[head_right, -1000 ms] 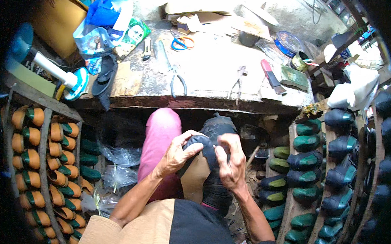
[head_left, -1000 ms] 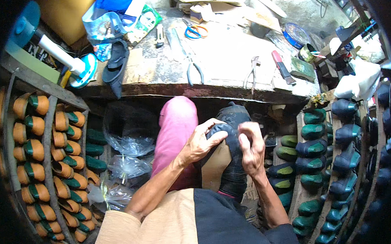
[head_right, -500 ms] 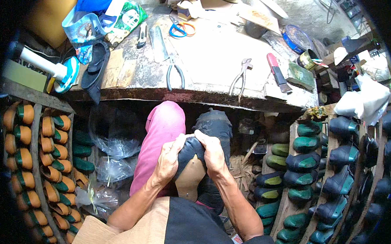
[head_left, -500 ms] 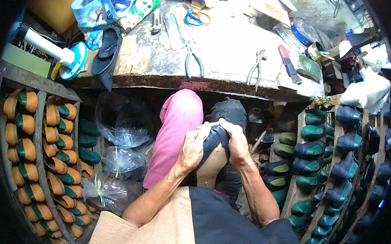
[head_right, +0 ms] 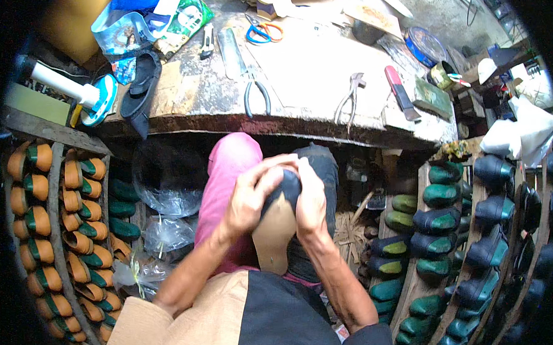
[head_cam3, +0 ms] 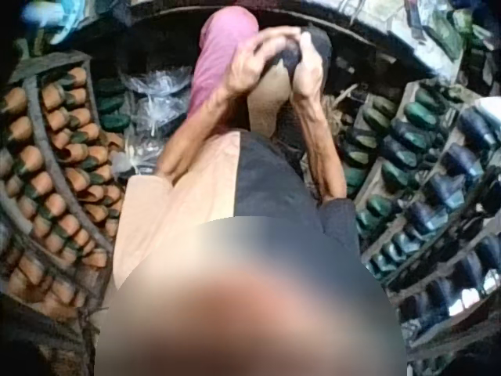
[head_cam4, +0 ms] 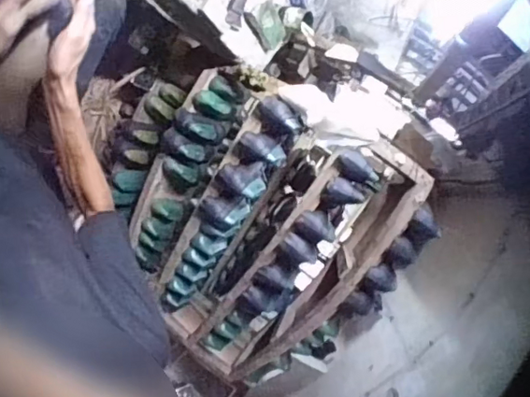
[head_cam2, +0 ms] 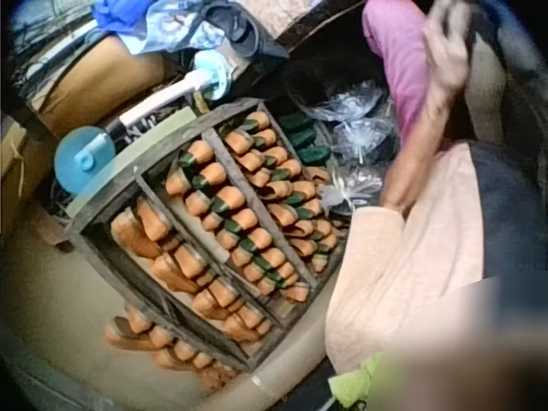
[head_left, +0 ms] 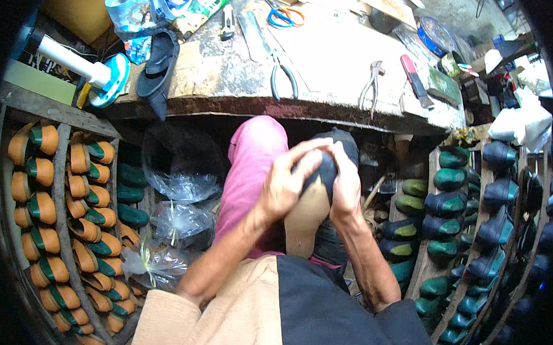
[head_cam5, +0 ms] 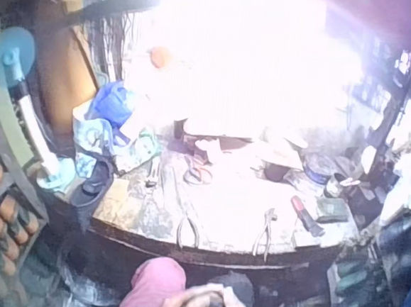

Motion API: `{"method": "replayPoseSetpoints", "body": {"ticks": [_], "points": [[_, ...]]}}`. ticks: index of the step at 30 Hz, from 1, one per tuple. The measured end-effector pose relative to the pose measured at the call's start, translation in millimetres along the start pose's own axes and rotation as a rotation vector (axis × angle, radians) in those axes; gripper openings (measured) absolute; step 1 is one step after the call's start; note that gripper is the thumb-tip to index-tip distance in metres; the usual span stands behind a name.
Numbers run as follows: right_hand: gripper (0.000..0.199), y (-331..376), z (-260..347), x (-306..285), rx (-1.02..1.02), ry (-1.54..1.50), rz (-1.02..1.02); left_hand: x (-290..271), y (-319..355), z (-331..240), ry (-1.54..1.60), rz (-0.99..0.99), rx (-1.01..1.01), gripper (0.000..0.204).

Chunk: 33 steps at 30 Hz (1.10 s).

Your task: The person repairs a black slip-on shoe by trimming excess material, inserting a green insole, and hammering the edges to secure it. They repeatedly check the fit and adjust the shoe throughout the process.

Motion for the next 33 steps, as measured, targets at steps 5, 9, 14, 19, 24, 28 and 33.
{"method": "replayPoseSetpoints", "body": {"ticks": [5,9,14,19,24,28,33], "points": [[0.048,-8.3,-2.4,-4.4,-0.008,-0.093,0.072,-1.0,-15.4,25.8,0.124,0.092,-0.209,0.038],[0.055,-8.9,-17.6,-5.1,-0.037,-0.086,0.113,-1.0,6.7,13.3,-0.108,-0.008,0.035,0.034],[0.068,-6.6,-45.2,11.8,0.061,0.097,0.113,-11.7,37.1,10.2,-0.052,-0.098,0.036,0.035],[0.058,-4.1,-37.6,30.5,0.034,-0.004,0.278,-27.1,52.1,3.1,-0.030,-0.108,0.111,0.036],[0.056,-2.4,-32.4,40.6,0.072,-0.008,0.375,-37.6,57.3,13.2,0.127,-0.213,0.117,0.034],[0.057,-4.3,-37.6,31.4,0.109,0.009,0.213,-38.5,56.0,11.2,-0.026,-0.169,0.208,0.027],[0.052,-4.4,-40.9,20.4,-0.002,0.142,0.222,-44.3,47.3,36.7,0.037,-0.184,-0.080,0.026]]}}
Point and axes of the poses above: each hand's wrist, its own y-axis away from the middle knuckle, its own x-axis out of the palm, z = x × y, the point moved 8 cm from there along -y, towards the middle knuckle, and after that the axes turned 15 degrees about y, right-handed, at the moved point
